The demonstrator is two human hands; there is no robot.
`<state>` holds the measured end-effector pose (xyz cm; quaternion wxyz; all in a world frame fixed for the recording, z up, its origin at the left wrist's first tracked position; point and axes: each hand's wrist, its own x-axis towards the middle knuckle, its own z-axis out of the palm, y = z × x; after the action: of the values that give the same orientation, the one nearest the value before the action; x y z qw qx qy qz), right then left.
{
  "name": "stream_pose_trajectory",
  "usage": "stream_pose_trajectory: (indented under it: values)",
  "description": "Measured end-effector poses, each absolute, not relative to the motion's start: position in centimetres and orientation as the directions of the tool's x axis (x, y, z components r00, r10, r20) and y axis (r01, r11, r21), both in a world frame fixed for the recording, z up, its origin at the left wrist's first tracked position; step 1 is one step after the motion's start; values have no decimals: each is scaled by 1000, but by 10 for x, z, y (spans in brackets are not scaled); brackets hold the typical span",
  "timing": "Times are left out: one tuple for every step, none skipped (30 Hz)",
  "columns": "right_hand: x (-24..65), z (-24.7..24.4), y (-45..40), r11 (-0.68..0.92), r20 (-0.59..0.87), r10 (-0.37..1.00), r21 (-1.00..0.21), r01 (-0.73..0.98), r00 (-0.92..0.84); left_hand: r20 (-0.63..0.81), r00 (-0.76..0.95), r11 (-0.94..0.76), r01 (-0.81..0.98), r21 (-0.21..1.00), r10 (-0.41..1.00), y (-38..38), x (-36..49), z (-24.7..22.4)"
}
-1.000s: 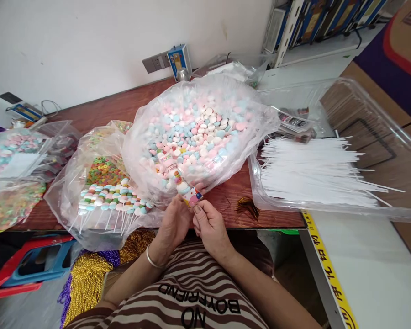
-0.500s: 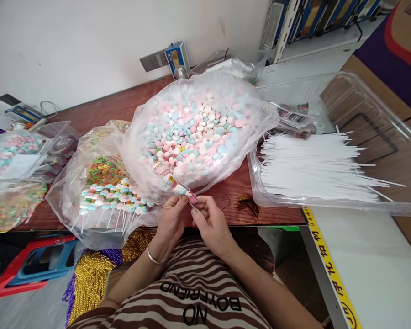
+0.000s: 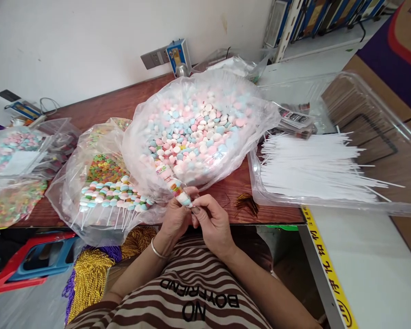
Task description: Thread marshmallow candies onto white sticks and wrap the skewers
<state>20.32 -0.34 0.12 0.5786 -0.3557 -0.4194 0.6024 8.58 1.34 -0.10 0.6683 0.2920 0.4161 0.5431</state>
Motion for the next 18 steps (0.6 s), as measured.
stream_pose_trajectory:
  values:
    - [203, 2, -2, -66, -1, 991, -879, -472, -137, -237, 109, 259, -484, 836, 965, 14, 85, 0]
    - [203, 4, -1, -155, -59, 979, -833, -531, -194, -228, 143, 269, -482, 834, 963, 15, 83, 1]
    - [203, 6, 0, -237, -112, 963, -787, -569, -245, -216, 159, 266, -481, 835, 963, 15, 82, 1]
    - [204, 8, 2, -306, -159, 944, -747, -590, -288, -207, 160, 259, -480, 838, 965, 16, 81, 1]
    - [205, 10, 4, -366, -201, 924, -714, -597, -326, -204, 153, 253, -478, 841, 967, 16, 80, 0]
    - [206, 11, 5, -418, -234, 902, -682, -600, -363, -206, 146, 251, -473, 845, 968, 16, 80, -1]
    - [207, 12, 7, -465, -259, 879, -650, -601, -400, -208, 140, 250, -465, 849, 968, 15, 79, -1]
    - [208, 13, 8, -506, -277, 857, -618, -602, -435, -211, 142, 253, -454, 854, 967, 15, 78, -2]
    - [209, 12, 9, -536, -288, 839, -590, -604, -463, -214, 154, 261, -444, 858, 965, 14, 78, -3]
    - [210, 11, 9, -560, -291, 822, -565, -606, -488, -218, 177, 275, -436, 857, 960, 14, 77, -4]
    - [210, 8, 9, -579, -290, 809, -545, -606, -512, -223, 206, 293, -434, 852, 953, 13, 76, -4]
    - [209, 6, 9, -595, -285, 797, -526, -607, -533, -232, 236, 316, -432, 845, 944, 12, 76, -5]
    - [208, 2, 9, -609, -277, 785, -511, -607, -555, -245, 260, 339, -427, 838, 934, 12, 75, -5]
    - [207, -1, 7, -621, -268, 774, -499, -604, -574, -258, 269, 354, -420, 836, 928, 12, 75, -5]
    - [205, -5, 6, -627, -262, 768, -495, -602, -584, -266, 257, 354, -412, 839, 929, 12, 75, -4]
    - [205, -9, 3, -623, -261, 770, -505, -597, -583, -265, 230, 339, -406, 849, 937, 12, 74, -3]
    - [205, -13, 1, -606, -266, 781, -538, -585, -565, -253, 188, 309, -402, 862, 949, 13, 72, -1]
    - [207, -17, -2, -573, -272, 801, -607, -551, -533, -229, 137, 265, -400, 877, 964, 14, 70, 1]
